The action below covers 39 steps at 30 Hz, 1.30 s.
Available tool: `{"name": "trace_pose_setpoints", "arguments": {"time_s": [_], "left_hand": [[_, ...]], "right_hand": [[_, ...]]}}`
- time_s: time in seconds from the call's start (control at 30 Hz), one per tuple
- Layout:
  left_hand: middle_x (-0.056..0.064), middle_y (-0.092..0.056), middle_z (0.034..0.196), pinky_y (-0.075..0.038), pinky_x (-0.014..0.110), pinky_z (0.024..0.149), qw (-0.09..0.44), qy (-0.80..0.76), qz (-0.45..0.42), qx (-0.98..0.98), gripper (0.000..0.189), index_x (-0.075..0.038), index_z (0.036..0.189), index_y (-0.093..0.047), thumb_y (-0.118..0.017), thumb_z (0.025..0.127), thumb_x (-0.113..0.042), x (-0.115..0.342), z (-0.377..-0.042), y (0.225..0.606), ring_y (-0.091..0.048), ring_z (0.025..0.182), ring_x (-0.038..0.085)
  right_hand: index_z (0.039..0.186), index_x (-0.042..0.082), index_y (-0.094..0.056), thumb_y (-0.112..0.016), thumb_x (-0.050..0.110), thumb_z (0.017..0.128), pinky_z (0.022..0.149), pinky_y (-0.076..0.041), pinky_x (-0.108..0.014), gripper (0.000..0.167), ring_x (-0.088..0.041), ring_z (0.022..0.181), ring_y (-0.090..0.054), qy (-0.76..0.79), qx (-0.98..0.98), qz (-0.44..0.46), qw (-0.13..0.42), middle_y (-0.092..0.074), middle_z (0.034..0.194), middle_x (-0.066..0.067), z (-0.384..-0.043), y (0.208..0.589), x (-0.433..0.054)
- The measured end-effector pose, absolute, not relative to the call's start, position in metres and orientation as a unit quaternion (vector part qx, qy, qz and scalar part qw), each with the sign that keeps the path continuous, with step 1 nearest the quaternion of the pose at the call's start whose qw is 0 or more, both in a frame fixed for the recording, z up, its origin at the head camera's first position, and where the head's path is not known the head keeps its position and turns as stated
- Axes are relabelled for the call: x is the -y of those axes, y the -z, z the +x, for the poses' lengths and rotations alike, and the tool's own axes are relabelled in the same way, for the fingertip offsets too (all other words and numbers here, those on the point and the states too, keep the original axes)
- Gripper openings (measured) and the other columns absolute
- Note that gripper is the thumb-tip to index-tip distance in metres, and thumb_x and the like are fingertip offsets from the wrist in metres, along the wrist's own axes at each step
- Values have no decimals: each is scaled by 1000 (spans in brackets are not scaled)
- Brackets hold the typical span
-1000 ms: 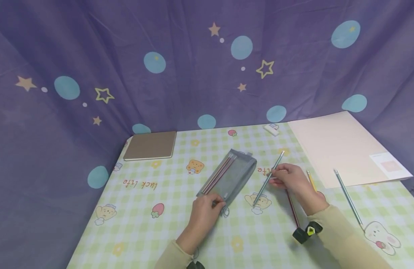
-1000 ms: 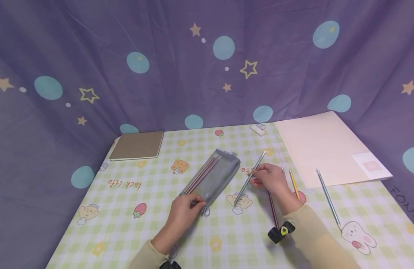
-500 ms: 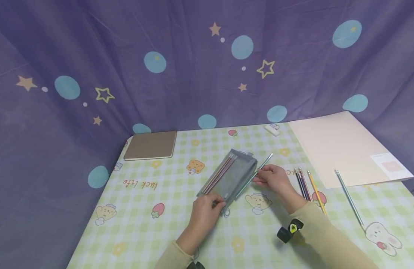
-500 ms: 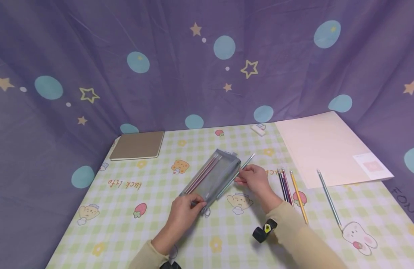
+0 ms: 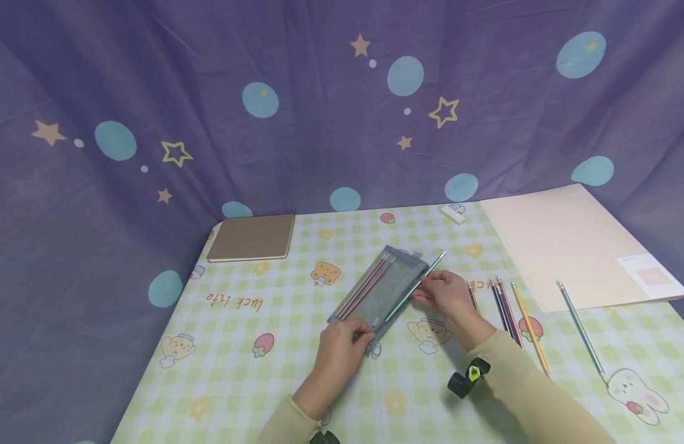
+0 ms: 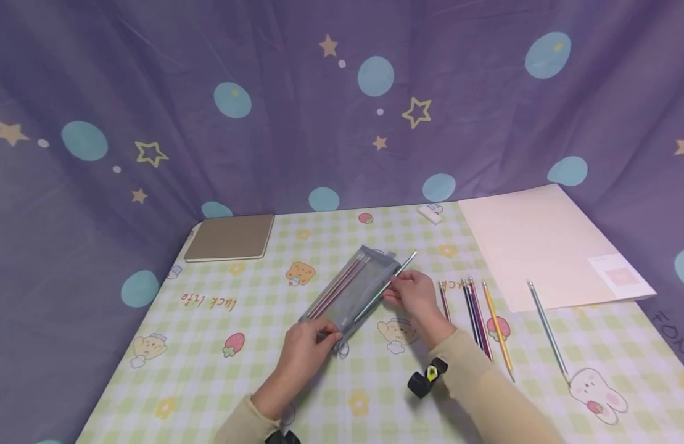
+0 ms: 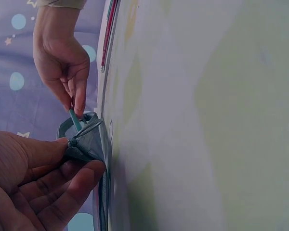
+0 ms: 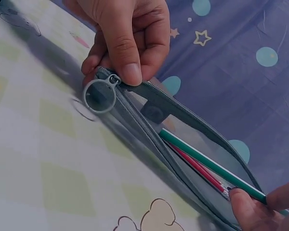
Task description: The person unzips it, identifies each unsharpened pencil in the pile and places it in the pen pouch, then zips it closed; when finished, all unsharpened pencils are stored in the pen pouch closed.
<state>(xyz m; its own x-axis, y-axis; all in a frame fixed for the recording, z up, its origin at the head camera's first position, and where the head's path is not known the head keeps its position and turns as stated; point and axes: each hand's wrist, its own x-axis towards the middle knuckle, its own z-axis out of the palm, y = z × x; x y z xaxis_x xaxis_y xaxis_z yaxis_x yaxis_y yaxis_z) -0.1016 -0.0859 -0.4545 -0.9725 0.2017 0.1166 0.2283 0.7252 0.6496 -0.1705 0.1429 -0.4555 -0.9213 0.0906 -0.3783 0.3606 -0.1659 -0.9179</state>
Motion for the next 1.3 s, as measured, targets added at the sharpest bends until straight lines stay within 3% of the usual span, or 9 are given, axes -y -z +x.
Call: {"name": "trace_pose_setpoints", "arguments": {"time_s": [0.4,0.63,1.3], "left_hand": [[-8,-71,80,-48,23,62,19,348,-122,929,5,-16,84,-74,-78,82,-16,84,-103,453,-60,67,0],[-8,-71,80,-49,23,62,27,345,-136,928,5,-17,83,-73,-78,82,-16,85,-102,455,-61,68,1],[-7,-71,80,-48,21,59,27,345,-139,928,5,-15,84,-74,-77,83,-18,85,-102,455,-59,65,-1]], "right_hand": [[109,-13,-48,-50,-2,98,65,-56,-26,15,-15,66,-70,777,-598,149,131,-67,72,-11,-163,469,-123],[120,-16,-48,-53,-3,96,65,-56,-27,28,-14,62,-68,774,-594,156,154,-67,71,-10,-162,472,-109],[130,-15,-45,-53,0,96,65,-56,-26,38,-11,60,-64,738,-635,162,159,-64,75,-11,-167,472,-100]]}}
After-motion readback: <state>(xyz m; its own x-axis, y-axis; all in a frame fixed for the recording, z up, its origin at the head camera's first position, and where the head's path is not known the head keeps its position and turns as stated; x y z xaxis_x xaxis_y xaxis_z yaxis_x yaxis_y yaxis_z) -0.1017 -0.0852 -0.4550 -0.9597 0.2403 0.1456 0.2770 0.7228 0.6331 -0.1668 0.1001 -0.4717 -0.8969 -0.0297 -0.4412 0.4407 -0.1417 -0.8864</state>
